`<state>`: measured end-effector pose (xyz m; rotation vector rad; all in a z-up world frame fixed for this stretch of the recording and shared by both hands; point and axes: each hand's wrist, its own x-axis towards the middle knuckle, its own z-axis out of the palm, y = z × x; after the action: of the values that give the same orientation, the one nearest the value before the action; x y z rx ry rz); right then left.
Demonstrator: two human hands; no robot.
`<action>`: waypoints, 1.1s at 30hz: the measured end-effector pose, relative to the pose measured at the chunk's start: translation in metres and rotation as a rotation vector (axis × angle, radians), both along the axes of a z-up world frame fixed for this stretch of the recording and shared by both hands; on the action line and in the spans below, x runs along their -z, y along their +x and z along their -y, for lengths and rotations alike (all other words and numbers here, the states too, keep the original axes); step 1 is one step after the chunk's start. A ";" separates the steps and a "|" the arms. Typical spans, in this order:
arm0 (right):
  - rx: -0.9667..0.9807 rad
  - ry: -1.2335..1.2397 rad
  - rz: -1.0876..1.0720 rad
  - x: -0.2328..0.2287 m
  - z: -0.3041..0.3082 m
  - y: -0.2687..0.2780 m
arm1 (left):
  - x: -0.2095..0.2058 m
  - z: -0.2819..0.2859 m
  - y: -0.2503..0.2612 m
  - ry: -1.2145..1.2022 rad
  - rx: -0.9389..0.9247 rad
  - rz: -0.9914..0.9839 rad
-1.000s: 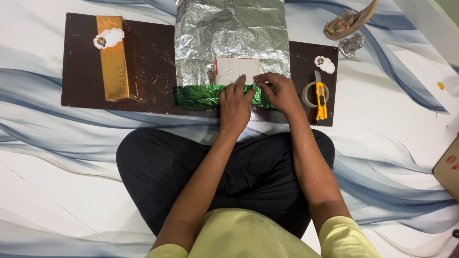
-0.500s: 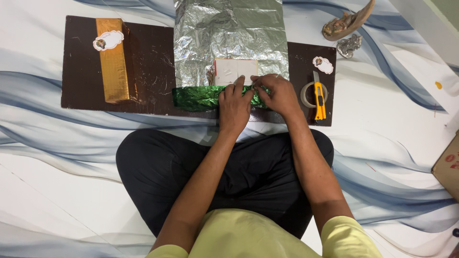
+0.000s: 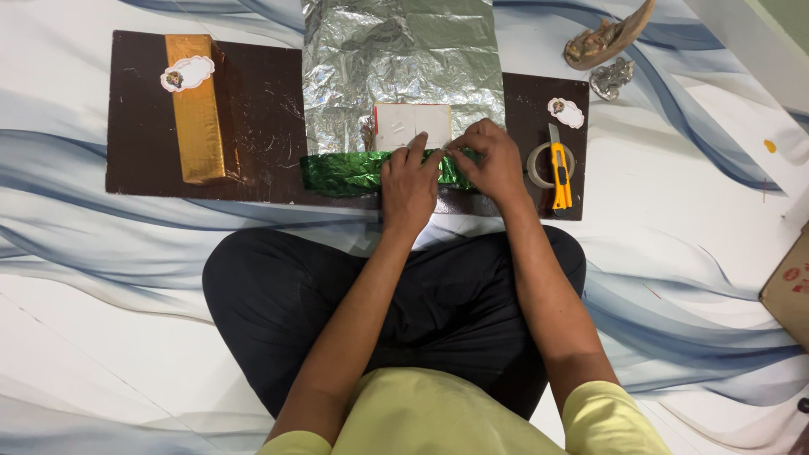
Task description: The person wraps a small box with silver foil, folds the edges, and secures them with clear tape. They use a yellow utility knife to cut the tape and repeatedly adjust the foil to fit the box.
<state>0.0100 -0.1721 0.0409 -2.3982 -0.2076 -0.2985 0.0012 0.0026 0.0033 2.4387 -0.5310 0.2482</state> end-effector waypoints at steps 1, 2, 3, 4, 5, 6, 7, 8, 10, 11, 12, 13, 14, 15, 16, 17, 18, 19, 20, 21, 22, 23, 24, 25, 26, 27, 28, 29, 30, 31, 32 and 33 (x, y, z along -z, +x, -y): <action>0.033 0.049 -0.076 0.000 0.000 -0.002 | 0.000 0.000 0.001 -0.009 0.003 0.002; 0.017 0.065 -0.069 0.001 0.000 -0.002 | -0.001 -0.001 0.002 -0.017 0.005 0.004; 0.002 0.081 -0.062 0.002 -0.001 -0.003 | -0.001 -0.002 0.003 -0.024 0.004 -0.005; -0.014 0.097 -0.055 0.003 -0.001 -0.003 | -0.002 -0.003 0.003 -0.031 0.003 -0.013; -0.013 0.097 -0.054 0.004 0.000 -0.004 | -0.002 -0.003 0.003 -0.038 0.004 -0.022; -0.012 0.098 -0.053 0.005 0.000 -0.004 | -0.003 -0.004 0.004 -0.042 0.003 -0.032; -0.012 0.099 -0.051 0.006 0.000 -0.004 | -0.004 -0.006 0.005 -0.044 0.001 -0.041; 0.005 0.091 -0.068 0.007 0.000 -0.004 | -0.004 -0.006 0.006 -0.046 -0.001 -0.050; 0.038 0.075 -0.104 0.008 0.000 -0.006 | -0.006 -0.007 0.007 -0.043 0.006 -0.046; 0.034 0.056 -0.075 0.008 0.000 -0.006 | -0.007 -0.008 0.007 -0.042 0.010 -0.044; 0.030 0.038 -0.046 0.008 0.000 -0.006 | -0.007 -0.008 0.008 -0.028 0.007 -0.031; 0.027 0.020 -0.017 0.009 0.000 -0.007 | -0.007 -0.008 0.010 -0.013 0.006 -0.018; 0.034 0.039 -0.047 0.010 0.000 -0.007 | -0.007 -0.009 0.012 0.001 0.005 -0.005; 0.042 0.059 -0.076 0.011 0.000 -0.007 | -0.007 -0.009 0.014 0.005 0.014 -0.012; 0.049 0.078 -0.106 0.012 0.001 -0.007 | -0.006 -0.010 0.017 0.009 0.022 -0.018; 0.045 0.086 -0.104 0.014 0.001 -0.007 | -0.006 -0.011 0.020 0.013 0.030 -0.024; 0.041 0.093 -0.103 0.015 0.001 -0.007 | -0.005 -0.011 0.023 0.017 0.023 -0.010; 0.037 0.100 -0.101 0.016 0.001 -0.007 | -0.005 -0.012 0.026 0.020 0.016 0.004; 0.033 0.091 -0.086 0.017 0.000 -0.006 | -0.005 -0.012 0.030 0.023 0.009 0.019; 0.030 0.082 -0.071 0.018 0.000 -0.006 | -0.005 -0.012 0.034 0.025 0.027 -0.012; 0.027 0.073 -0.057 0.018 0.001 -0.007 | -0.006 -0.013 0.039 0.027 0.045 -0.043; 0.025 0.078 -0.057 0.018 0.000 -0.007 | -0.007 -0.013 0.043 0.030 0.062 -0.073; 0.024 0.083 -0.057 0.018 0.000 -0.007 | -0.009 -0.013 0.047 0.029 0.068 -0.098; 0.024 0.088 -0.057 0.017 0.000 -0.007 | -0.012 -0.013 0.052 0.027 0.076 -0.121; 0.023 0.085 -0.059 0.017 0.000 -0.007 | -0.015 -0.013 0.057 0.026 0.084 -0.145; 0.025 0.083 -0.064 0.017 0.000 -0.008 | -0.017 -0.012 0.061 0.060 0.089 -0.154; 0.026 0.081 -0.069 0.016 0.000 -0.008 | -0.019 -0.011 0.066 0.093 0.093 -0.162; 0.027 0.079 -0.072 0.016 -0.001 -0.008 | -0.021 -0.011 0.070 0.126 0.096 -0.172; 0.029 0.077 -0.075 0.016 -0.001 -0.008 | -0.022 -0.011 0.075 0.125 0.111 -0.149; 0.031 0.075 -0.079 0.016 -0.001 -0.008 | -0.022 -0.011 0.079 0.123 0.127 -0.127; 0.033 0.083 -0.080 0.015 -0.001 -0.008 | -0.022 -0.012 0.082 0.121 0.143 -0.105; 0.035 0.089 -0.080 0.015 0.000 -0.008 | -0.021 -0.012 0.084 0.113 0.150 -0.113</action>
<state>0.0024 -0.1718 0.0257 -2.3223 -0.1131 -0.2231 0.0849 0.0147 0.0248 2.4886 -0.6900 0.0185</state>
